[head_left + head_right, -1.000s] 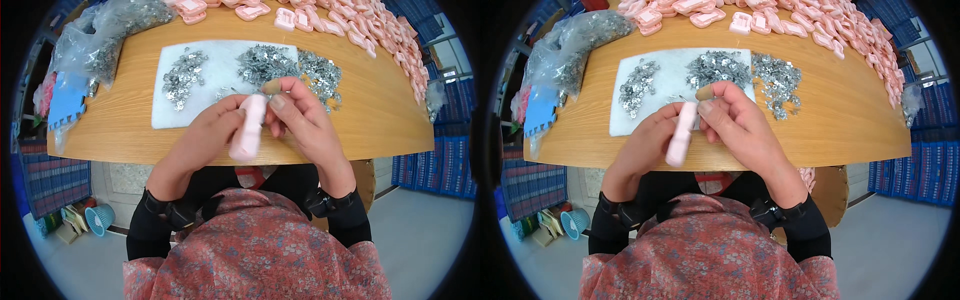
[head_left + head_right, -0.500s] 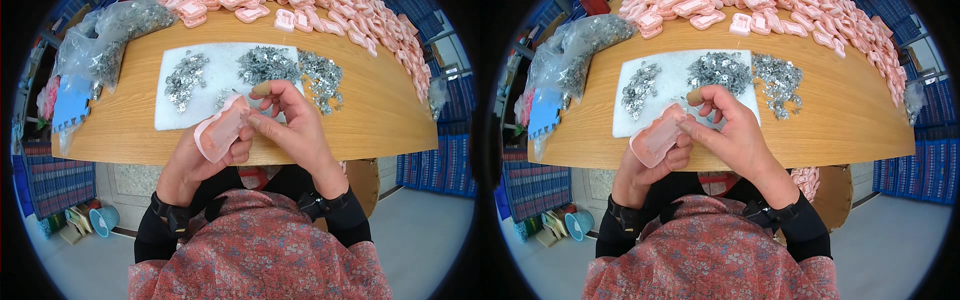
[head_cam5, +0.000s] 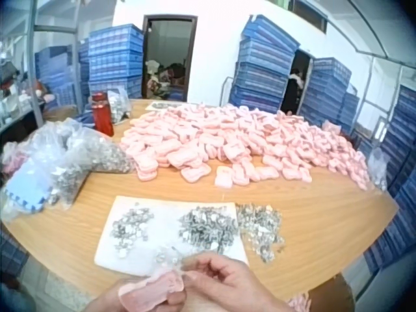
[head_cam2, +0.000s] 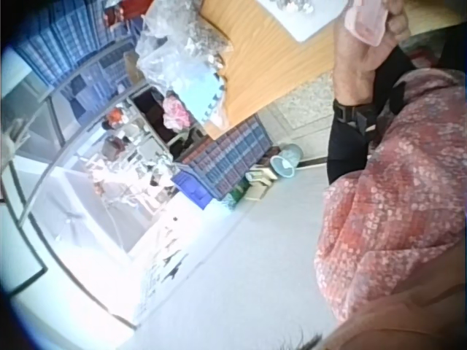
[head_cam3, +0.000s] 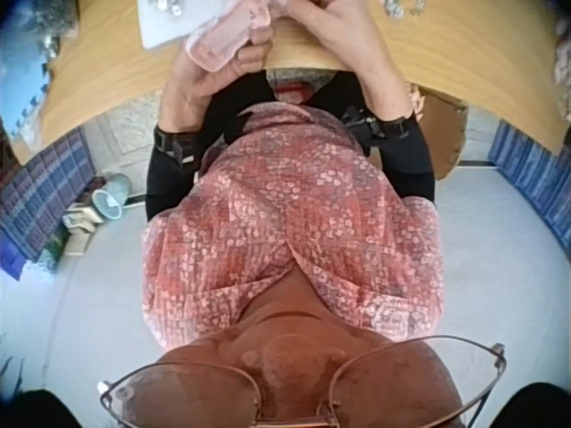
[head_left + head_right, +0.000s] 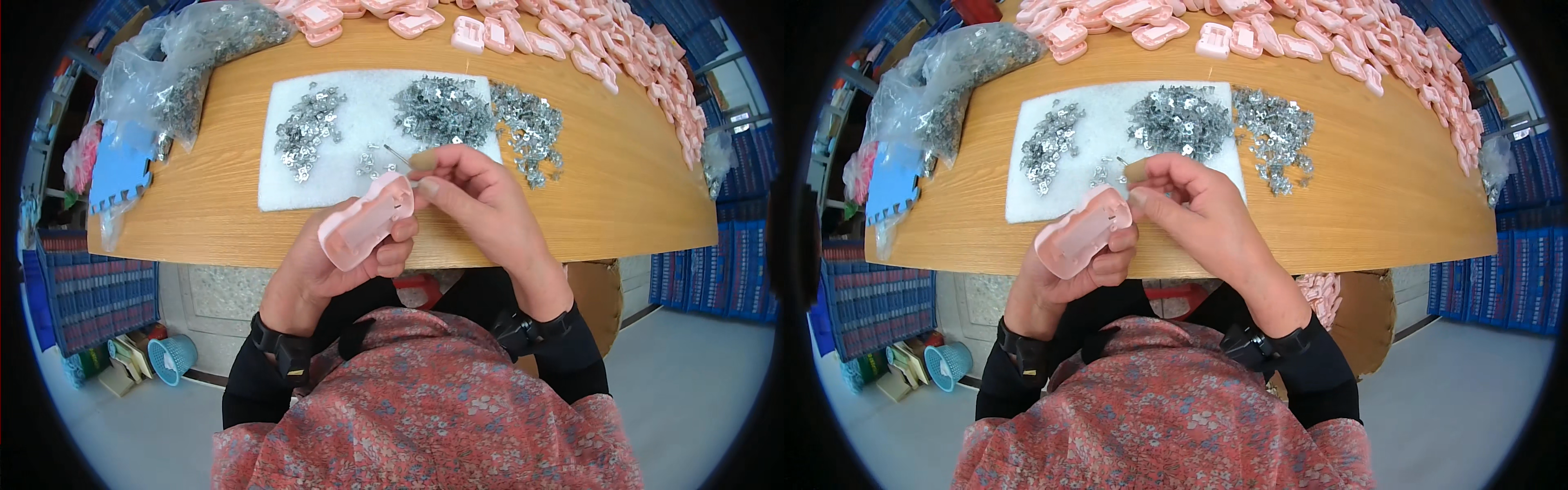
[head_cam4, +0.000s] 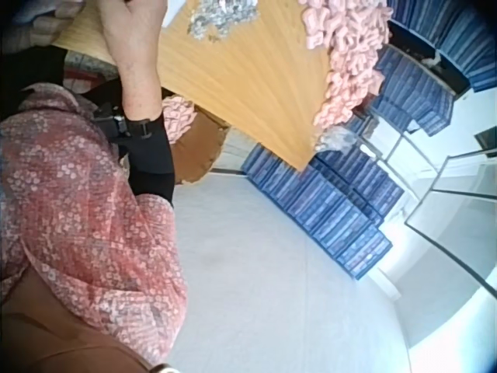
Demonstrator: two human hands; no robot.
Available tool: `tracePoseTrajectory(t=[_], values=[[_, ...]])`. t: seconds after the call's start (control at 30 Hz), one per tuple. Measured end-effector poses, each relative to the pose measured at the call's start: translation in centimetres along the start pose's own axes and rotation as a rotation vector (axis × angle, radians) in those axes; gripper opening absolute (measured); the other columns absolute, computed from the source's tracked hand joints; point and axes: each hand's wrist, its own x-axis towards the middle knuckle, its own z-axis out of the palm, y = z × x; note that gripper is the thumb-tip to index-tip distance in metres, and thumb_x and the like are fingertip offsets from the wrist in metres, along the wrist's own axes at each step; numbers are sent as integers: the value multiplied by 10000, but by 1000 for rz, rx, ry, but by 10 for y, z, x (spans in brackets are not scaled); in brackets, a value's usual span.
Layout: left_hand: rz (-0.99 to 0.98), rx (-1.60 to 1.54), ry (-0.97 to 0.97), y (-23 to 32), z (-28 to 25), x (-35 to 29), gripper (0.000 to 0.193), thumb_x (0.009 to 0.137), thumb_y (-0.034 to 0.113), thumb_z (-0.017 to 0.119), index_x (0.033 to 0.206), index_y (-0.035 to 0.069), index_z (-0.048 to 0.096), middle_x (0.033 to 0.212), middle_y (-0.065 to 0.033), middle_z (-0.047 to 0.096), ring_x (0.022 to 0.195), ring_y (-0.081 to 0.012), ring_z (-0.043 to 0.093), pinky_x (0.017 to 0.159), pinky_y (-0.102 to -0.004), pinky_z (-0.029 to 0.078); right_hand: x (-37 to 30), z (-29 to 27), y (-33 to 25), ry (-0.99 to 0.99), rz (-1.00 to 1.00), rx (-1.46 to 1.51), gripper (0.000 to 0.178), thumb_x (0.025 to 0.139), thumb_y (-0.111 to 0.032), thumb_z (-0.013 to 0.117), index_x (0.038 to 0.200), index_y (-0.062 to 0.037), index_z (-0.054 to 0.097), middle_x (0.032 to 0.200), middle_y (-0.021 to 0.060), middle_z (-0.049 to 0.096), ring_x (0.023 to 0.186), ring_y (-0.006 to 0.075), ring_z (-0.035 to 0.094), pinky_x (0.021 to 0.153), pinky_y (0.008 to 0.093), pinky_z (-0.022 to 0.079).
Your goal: The person assembles small pink plastic components by inserting metal screws into them. They pick up a pink plastic piece, insert a screw from a pile on the table, and then place the assembled unit aside. The process is repeated continuously with a steady rhythm.
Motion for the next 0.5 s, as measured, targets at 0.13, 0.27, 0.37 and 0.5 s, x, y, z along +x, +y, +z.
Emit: tracePoseTrajectory(t=[0.13, 0.27, 0.37, 0.5], values=[[115, 260, 90, 9, 13, -15, 470, 1030, 285, 466, 1413, 13, 448, 961, -54, 606, 765, -163, 602, 650, -267, 492, -10, -15, -8, 126, -68, -106, 190, 940, -98, 658, 1108, -11, 646, 928, -24, 636, 856, 44, 567, 767, 208, 464], [291, 343, 233, 12, 12, -35, 518, 997, 245, 549, 1423, -24, 434, 998, -81, 658, 814, -159, 662, 690, -251, 549, -12, -41, -3, 237, -129, -522, 174, 893, -88, 698, 1041, -5, 660, 863, -7, 617, 797, 68, 555, 712, 233, 466], [352, 228, 230, 14, -1, -46, 511, 972, 240, 586, 1379, -44, 465, 1017, -108, 658, 835, -165, 673, 696, -292, 579, -4, -35, -7, 216, -230, -722, 167, 834, -66, 720, 988, -25, 671, 852, 56, 648, 753, 166, 595, 692, 298, 488], [396, 81, 253, 12, -3, -54, 498, 986, 305, 565, 1372, 21, 431, 1085, -174, 636, 964, -263, 681, 819, -446, 604, 16, 2, -5, 60, -391, -896, 191, 791, -28, 709, 976, -59, 667, 892, 96, 668, 827, 274, 614, 747, 374, 508]])
